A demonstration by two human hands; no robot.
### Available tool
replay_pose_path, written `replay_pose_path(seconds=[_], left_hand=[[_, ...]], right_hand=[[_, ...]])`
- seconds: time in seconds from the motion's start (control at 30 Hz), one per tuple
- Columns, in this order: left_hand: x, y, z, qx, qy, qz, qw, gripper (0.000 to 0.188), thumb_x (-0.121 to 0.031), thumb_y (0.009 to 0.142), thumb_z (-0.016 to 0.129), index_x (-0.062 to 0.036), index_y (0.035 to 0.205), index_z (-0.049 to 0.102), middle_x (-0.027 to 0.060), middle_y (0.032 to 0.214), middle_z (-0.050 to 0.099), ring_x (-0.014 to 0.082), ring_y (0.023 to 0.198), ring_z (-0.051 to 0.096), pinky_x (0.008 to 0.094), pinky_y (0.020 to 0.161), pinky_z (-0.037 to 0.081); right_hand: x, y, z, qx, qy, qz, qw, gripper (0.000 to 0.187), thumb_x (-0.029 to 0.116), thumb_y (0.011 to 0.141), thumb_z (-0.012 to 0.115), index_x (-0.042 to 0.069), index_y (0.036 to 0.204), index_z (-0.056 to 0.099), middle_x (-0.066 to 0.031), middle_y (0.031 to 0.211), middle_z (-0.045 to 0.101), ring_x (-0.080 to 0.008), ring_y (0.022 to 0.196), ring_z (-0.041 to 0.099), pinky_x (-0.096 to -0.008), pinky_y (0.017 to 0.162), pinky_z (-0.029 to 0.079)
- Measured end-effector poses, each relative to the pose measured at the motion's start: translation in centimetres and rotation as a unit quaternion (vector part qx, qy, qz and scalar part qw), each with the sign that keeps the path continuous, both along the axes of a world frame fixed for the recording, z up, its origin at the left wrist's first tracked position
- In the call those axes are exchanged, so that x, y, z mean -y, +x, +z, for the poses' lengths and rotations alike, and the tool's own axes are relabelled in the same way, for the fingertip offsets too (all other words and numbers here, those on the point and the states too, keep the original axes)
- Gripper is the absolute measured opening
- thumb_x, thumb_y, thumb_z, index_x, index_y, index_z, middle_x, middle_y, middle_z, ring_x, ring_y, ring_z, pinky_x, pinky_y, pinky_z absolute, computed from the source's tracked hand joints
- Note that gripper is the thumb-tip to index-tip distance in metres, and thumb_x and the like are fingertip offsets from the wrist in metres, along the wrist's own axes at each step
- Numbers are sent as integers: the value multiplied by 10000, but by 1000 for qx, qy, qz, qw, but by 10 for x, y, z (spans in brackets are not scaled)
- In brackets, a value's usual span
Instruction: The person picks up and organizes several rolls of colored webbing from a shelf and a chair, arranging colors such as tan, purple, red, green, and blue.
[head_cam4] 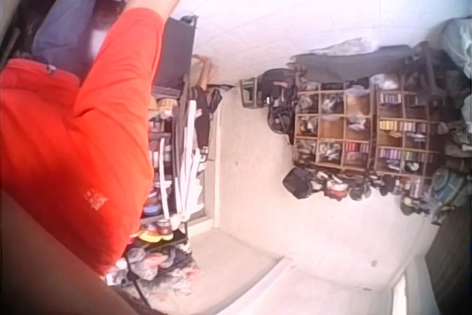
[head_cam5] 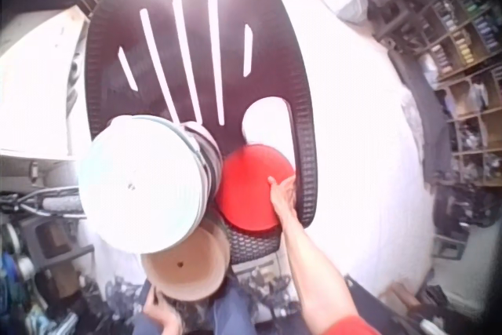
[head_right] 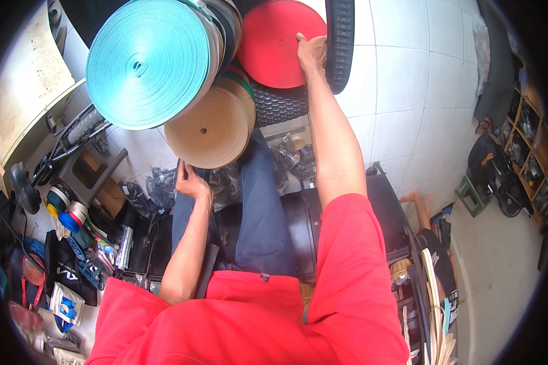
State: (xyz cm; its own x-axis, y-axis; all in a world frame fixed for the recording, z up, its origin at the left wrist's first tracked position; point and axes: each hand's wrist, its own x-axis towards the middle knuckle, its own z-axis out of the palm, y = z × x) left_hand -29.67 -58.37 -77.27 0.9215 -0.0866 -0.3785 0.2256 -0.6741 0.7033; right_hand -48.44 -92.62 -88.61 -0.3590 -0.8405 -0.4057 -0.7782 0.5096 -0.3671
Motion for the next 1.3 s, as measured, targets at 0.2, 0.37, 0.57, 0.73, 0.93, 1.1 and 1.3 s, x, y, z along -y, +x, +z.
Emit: replay_pose_path(seconds=[0.2, 0.37, 0.57, 0.73, 0.93, 1.1, 1.3], left_hand=[[2, -3, 2, 8, 22, -8, 1000, 268, -28, 972, 555, 80, 1204, 634, 136, 1083, 701, 178, 908, 670, 301, 813, 552], [-1, 3, 1, -12, 12, -11, 1000, 268, -42, 977, 562, 77, 1205, 634, 124, 1067, 701, 167, 894, 668, 295, 794, 559], [-5, 3, -1, -31, -1, 0, 1000, 259, -31, 979, 555, 71, 1199, 644, 114, 1062, 702, 159, 899, 662, 287, 791, 546], [-8, 8, -3, -42, -19, -11, 999, 264, -33, 979, 556, 74, 1206, 637, 121, 1070, 699, 167, 906, 666, 292, 798, 555], [-14, 12, -8, -32, -19, -23, 999, 278, -81, 970, 601, 78, 1194, 638, 126, 1031, 704, 175, 873, 678, 303, 777, 573], [-16, 15, -4, -48, -19, -38, 998, 290, -74, 966, 605, 96, 1199, 623, 124, 1042, 696, 173, 876, 674, 297, 786, 569], [-16, 17, -3, -70, -20, -24, 997, 288, -66, 962, 609, 94, 1201, 622, 113, 1027, 694, 161, 861, 668, 288, 769, 563]], right_hand=[[3, 4, 15, 39, 55, 34, 997, 844, 279, 887, 654, -122, 1449, 170, -403, 1397, 380, -490, 1301, 424, -493, 1125, 315], [-27, 24, 30, -49, 44, 39, 997, 941, 291, 874, 664, -121, 1480, 75, -410, 1469, 214, -521, 1380, 263, -553, 1157, 199], [-145, 44, 40, 108, -56, -252, 960, 841, 114, 809, 765, -72, 1454, 260, -292, 1481, 314, -408, 1402, 297, -483, 1167, 250], [-113, 41, 16, 165, 7, -445, 880, 1022, 251, 651, 909, -112, 1412, 332, -279, 1435, 426, -360, 1337, 437, -411, 1128, 351], [-79, 33, 11, 178, -7, -522, 834, 1040, 203, 570, 951, -112, 1376, 374, -262, 1370, 497, -335, 1274, 499, -377, 1102, 391], [-89, 23, 9, 303, -71, -490, 814, 972, 98, 571, 942, -96, 1362, 411, -210, 1287, 573, -307, 1157, 573, -368, 1060, 427], [-97, 25, 9, 248, -212, -311, 893, 787, 134, 589, 936, -75, 1248, 560, -195, 1196, 635, -294, 1091, 611, -379, 992, 463]])
